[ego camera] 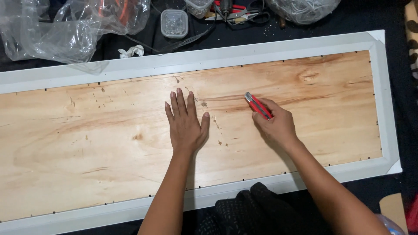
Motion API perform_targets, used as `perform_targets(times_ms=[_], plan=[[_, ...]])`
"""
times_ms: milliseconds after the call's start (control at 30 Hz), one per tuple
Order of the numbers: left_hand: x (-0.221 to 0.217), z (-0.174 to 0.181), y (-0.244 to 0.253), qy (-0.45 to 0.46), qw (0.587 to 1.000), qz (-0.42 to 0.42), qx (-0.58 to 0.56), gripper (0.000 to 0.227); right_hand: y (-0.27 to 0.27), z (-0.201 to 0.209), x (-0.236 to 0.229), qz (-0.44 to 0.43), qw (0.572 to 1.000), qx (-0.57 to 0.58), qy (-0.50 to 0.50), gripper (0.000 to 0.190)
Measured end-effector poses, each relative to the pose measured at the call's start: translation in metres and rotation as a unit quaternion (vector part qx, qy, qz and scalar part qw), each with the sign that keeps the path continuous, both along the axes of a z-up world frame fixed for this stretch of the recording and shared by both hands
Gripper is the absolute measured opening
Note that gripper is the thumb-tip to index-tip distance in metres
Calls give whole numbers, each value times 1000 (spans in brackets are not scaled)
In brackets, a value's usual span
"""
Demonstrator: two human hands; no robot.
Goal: The person uses a red utility knife to trim the edges of a white frame attached to a wooden board. They then switch to pliers to remove small protruding pieces along the frame's edge.
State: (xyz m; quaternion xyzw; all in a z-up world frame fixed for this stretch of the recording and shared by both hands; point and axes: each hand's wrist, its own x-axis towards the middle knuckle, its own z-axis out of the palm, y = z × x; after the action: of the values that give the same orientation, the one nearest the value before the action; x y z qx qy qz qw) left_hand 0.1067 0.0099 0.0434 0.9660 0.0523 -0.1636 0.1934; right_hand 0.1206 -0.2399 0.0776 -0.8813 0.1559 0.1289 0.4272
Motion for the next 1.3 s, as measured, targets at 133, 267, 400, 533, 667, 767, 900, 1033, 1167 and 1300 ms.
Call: perform_targets(times_ms=[133,267,400,533,667,767,900,1033,1167,1300], plan=[[2,10,0,11,1000,-8,0,105,23,14,11,-4,999,-36,-34,52],[1,4,-1,15,999,-14,27,92,37,7,36,1,996,-68,-56,49],[-1,0,-2,1,999,-11,39,91,36,-20,54,10,994,-85,-64,49],[0,2,-3,6,999,-12,42,90,43,-24,57,17,992,-101,-70,49],[1,0,-4,15,998,-14,56,91,48,-35,60,8,992,-121,-45,48],[1,1,-5,18,998,-13,59,91,55,-44,60,-12,992,-119,-35,48],[1,2,-5,22,998,-12,63,91,63,-37,58,-84,995,-43,-28,45],[0,0,-5,24,997,-14,68,91,54,-35,72,-142,984,88,-58,37],[0,1,-5,23,997,-15,69,91,56,-22,81,-196,958,208,9,39],[0,4,-4,19,998,-15,59,90,37,-28,83,-137,983,122,26,42]])
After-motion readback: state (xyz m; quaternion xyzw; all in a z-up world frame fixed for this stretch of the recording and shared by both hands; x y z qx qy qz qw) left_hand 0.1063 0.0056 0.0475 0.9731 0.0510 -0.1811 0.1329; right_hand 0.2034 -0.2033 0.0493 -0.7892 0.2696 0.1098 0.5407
